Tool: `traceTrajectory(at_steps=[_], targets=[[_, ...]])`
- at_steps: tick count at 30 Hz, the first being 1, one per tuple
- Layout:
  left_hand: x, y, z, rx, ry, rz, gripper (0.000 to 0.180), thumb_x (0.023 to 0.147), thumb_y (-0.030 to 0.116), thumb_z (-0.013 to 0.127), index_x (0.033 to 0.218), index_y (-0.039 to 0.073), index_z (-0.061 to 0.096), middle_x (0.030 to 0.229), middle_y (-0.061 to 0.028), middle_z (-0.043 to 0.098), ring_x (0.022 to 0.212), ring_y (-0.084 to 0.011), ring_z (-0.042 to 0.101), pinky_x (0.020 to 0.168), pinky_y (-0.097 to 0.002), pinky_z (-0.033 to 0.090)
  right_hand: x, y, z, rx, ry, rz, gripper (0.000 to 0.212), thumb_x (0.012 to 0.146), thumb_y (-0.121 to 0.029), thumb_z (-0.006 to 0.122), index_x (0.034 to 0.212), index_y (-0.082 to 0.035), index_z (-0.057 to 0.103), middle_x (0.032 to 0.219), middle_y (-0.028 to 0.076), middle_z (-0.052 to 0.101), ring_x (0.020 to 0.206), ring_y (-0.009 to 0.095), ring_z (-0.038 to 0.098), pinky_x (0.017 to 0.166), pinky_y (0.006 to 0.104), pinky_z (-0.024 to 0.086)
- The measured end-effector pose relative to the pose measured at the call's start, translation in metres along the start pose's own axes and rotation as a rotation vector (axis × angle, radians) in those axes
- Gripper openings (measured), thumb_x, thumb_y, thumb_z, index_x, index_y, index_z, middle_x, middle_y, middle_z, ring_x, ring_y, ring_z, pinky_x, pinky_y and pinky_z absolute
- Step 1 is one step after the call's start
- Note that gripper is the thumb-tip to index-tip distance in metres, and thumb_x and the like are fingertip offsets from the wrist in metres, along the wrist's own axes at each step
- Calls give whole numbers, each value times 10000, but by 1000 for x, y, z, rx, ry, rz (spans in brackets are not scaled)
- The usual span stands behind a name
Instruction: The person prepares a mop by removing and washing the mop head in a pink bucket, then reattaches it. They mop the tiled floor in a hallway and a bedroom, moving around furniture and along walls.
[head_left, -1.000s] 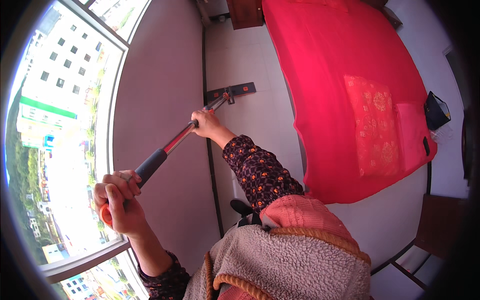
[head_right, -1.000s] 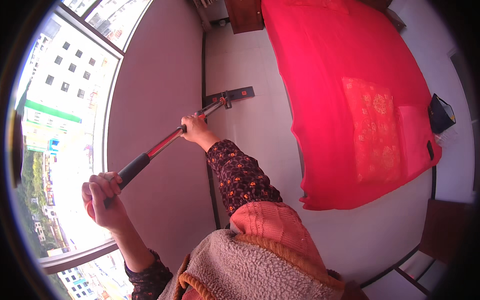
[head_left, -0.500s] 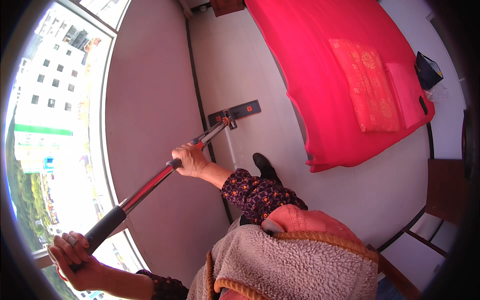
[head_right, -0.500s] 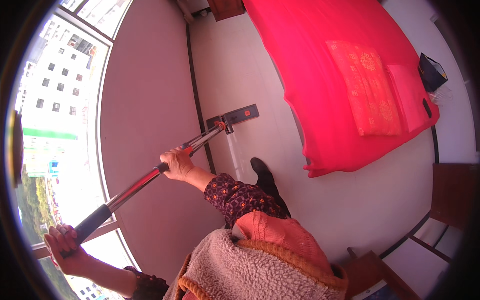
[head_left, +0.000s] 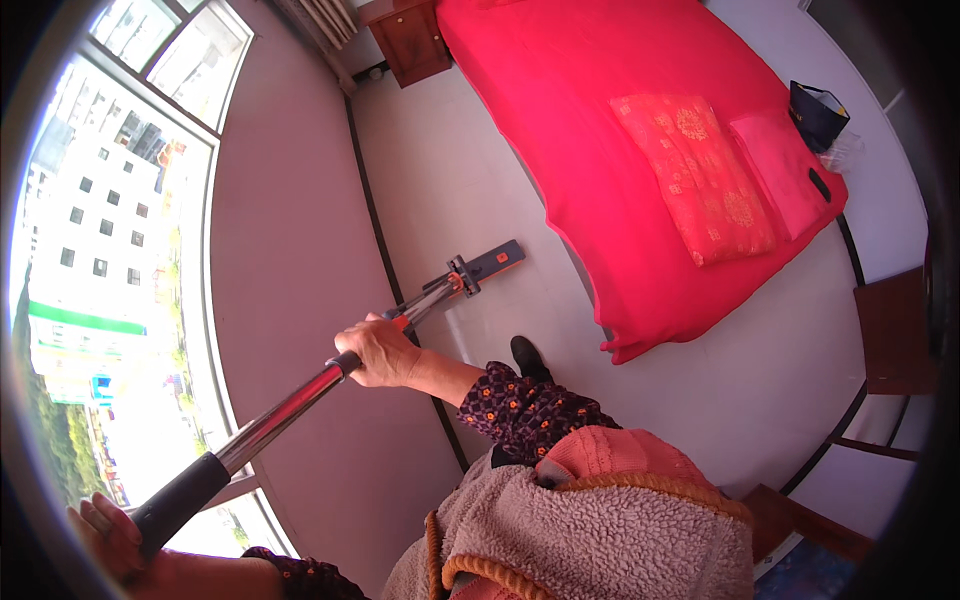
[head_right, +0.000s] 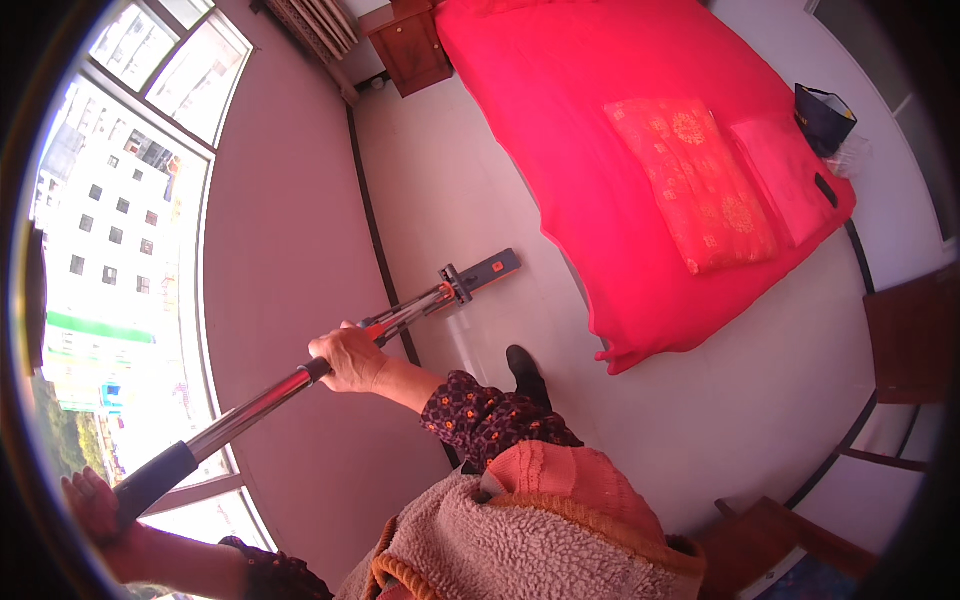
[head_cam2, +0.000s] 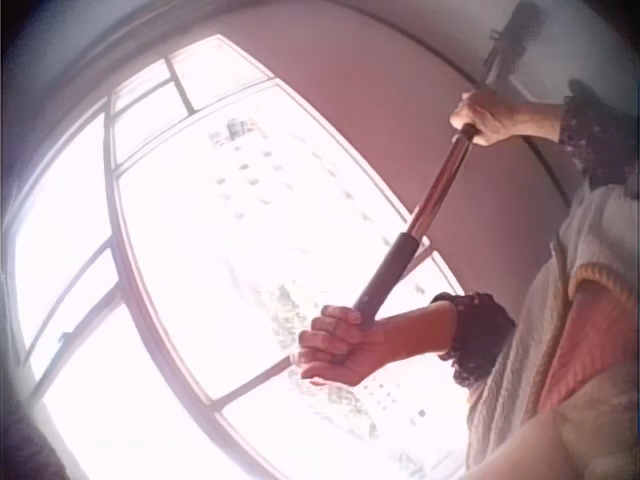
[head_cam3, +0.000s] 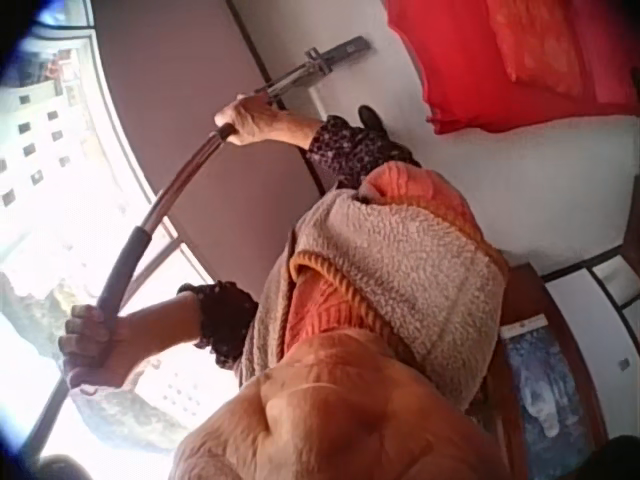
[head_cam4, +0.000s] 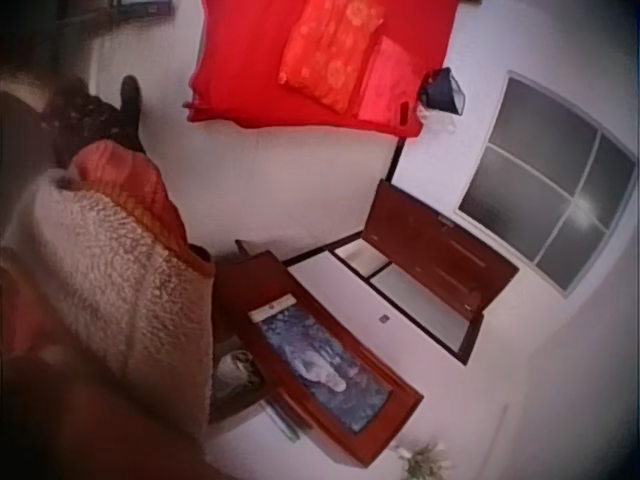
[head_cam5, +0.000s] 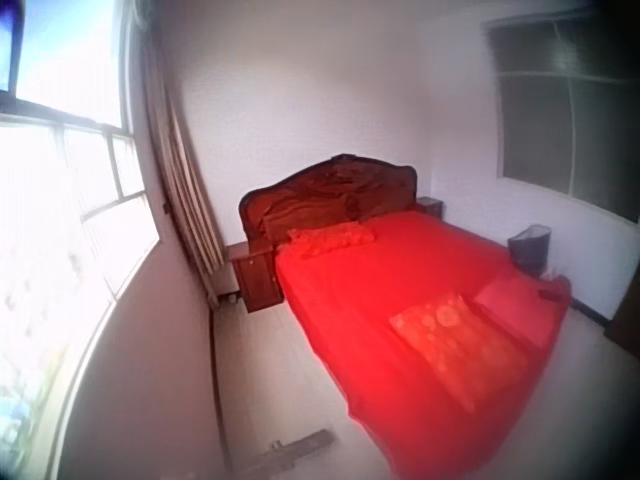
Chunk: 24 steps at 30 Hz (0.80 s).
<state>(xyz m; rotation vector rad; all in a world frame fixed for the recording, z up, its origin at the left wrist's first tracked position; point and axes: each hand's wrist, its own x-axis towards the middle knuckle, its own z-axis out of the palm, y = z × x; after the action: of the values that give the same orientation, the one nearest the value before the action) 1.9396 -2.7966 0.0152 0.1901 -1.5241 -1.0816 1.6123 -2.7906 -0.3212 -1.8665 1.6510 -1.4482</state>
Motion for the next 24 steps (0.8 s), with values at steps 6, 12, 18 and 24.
traceTrajectory(at_steps=[6,12,18,24], targets=[[23,-206,189,187,84,12,460,1033,449,462,742,113,343,718,-27,359,620,-154,391,697,-361,456,113,194,-40,-87,143,28,184,820,-193,661,738,-71,550,753,102,636,791,335,641,763,449,474],[51,-316,235,155,18,-42,362,1042,286,477,759,90,363,678,-50,384,571,-158,384,660,-382,465,145,304,-70,-137,142,188,202,779,-221,723,760,-74,587,799,105,658,832,361,637,774,462,493],[90,-270,221,53,-33,-64,338,1022,202,424,709,109,336,647,-36,300,540,-129,300,614,-339,392,126,252,-62,-200,393,141,336,828,-306,742,692,-88,526,712,84,616,757,338,617,742,450,474],[88,-187,192,30,-52,-150,374,1005,132,419,659,140,276,643,-21,242,543,-119,265,621,-298,341,44,162,-60,-121,384,199,300,806,-264,736,693,-94,517,656,79,593,703,312,610,695,439,459]])
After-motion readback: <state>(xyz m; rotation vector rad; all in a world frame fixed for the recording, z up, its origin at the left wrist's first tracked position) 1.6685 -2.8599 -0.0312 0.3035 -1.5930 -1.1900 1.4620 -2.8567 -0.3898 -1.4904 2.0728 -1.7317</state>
